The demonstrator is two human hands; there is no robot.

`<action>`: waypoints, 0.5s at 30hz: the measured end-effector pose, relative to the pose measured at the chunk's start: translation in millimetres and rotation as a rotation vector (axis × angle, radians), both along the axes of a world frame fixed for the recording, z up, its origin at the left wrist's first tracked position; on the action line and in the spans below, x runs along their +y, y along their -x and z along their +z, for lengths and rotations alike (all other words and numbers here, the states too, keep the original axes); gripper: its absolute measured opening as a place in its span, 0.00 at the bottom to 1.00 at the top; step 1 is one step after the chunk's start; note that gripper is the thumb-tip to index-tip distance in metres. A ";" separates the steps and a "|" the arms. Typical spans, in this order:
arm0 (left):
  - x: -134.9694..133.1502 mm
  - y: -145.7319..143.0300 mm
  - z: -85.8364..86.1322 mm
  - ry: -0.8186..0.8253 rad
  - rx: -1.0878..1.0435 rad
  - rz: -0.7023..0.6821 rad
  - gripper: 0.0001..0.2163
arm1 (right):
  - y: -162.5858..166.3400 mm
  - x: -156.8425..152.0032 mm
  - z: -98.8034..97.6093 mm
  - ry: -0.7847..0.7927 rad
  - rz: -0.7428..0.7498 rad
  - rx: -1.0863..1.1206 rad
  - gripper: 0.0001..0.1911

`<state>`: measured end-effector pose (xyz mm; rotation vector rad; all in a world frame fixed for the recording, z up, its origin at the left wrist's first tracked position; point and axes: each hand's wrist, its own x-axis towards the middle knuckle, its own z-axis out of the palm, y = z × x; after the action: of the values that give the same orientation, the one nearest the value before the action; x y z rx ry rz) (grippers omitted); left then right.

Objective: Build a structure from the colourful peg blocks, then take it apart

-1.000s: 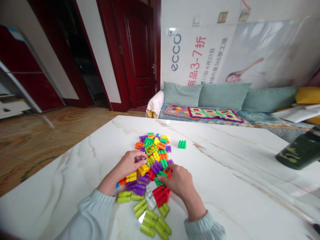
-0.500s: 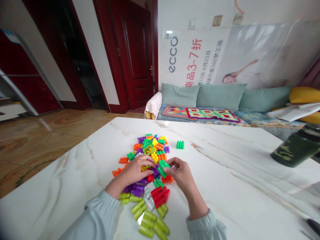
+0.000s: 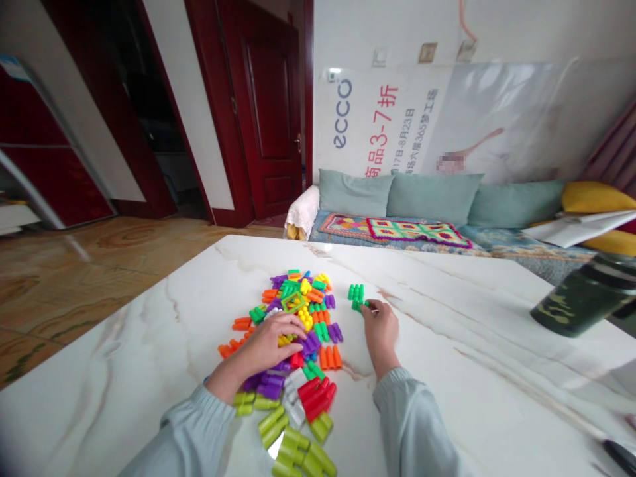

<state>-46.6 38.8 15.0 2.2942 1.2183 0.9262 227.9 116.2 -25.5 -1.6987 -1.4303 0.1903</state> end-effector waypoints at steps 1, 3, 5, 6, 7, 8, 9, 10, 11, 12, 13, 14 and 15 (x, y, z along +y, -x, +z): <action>0.2 0.2 -0.4 -0.001 -0.001 -0.001 0.07 | 0.3 3.6 -1.1 -0.013 0.004 0.018 0.23; 0.2 0.5 -0.5 -0.003 -0.003 -0.004 0.07 | 0.9 10.0 -2.7 -0.033 0.014 0.044 0.23; -0.1 0.5 0.3 -0.001 -0.004 -0.004 0.08 | 1.5 15.0 -3.5 -0.048 0.028 0.058 0.22; -0.3 0.5 0.7 0.001 -0.003 -0.002 0.08 | 1.8 16.9 -3.8 -0.054 0.033 0.061 0.22; -0.5 0.4 1.2 0.004 -0.003 -0.001 0.08 | 2.1 18.5 -4.1 -0.061 0.037 0.065 0.21; -0.6 0.2 1.5 0.008 -0.004 0.001 0.08 | 2.3 19.7 -4.5 -0.068 0.039 0.071 0.21; -0.7 0.1 1.8 0.012 -0.006 0.001 0.08 | 2.6 20.6 -5.0 -0.074 0.039 0.076 0.20; -0.8 0.0 1.9 0.015 -0.007 0.000 0.08 | 2.9 21.2 -5.6 -0.080 0.038 0.082 0.20; -0.8 -0.1 1.9 0.014 -0.008 -0.003 0.08 | 3.1 21.8 -6.3 -0.085 0.038 0.087 0.19; -0.8 -0.2 1.9 0.011 -0.007 -0.006 0.07 | 3.3 22.3 -7.0 -0.090 0.038 0.092 0.19; -0.7 -0.2 2.0 0.006 -0.004 -0.008 0.07 | 3.5 22.9 -7.7 -0.093 0.037 0.097 0.19; -0.7 -0.2 2.2 -0.001 -0.001 -0.011 0.07 | 3.5 23.6 -8.4 -0.095 0.035 0.103 0.19; -0.8 -0.2 2.5 -0.008 0.003 -0.013 0.07 | 3.4 24.4 -8.9 -0.097 0.031 0.110 0.19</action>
<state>-46.5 38.1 17.5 2.3078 1.2020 0.9256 224.4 140.6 -34.5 -1.5642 -1.3639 0.2247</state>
